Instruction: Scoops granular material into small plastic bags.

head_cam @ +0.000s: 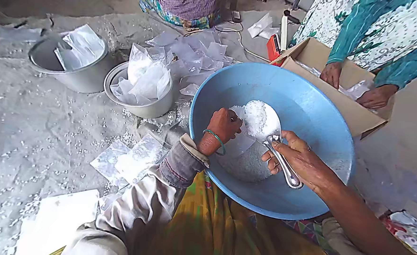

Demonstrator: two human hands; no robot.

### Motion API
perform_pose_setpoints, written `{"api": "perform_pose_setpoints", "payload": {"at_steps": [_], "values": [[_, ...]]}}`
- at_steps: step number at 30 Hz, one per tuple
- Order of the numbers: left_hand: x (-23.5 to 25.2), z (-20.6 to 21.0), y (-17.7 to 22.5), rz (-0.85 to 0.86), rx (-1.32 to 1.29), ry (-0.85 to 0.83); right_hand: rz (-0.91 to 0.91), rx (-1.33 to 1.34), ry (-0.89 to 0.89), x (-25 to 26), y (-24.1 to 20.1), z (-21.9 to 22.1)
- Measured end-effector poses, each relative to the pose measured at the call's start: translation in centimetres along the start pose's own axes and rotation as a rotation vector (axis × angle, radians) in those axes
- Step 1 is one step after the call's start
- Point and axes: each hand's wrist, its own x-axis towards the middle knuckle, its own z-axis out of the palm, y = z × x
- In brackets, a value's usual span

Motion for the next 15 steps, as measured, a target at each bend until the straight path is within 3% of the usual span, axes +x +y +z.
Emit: {"api": "perform_pose_setpoints", "payload": {"at_steps": [5, 8, 11, 15], "values": [[1.4, 0.3, -1.3, 0.018, -0.003, 0.003, -0.103, -0.273, 0.048, -0.5, 0.2, 0.5], [1.4, 0.3, -1.6, 0.043, 0.008, 0.04, -0.24, -0.449, 0.147, -0.5, 0.9, 0.8], [2.3, -0.1, -1.1, -0.039, 0.087, -0.019, -0.369, -0.576, 0.297, 0.2, 1.4, 0.0], [2.4, 0.4, -2.2, 0.041, 0.148, 0.016, -0.242, -0.868, 0.409, 1.9, 0.6, -2.3]]}}
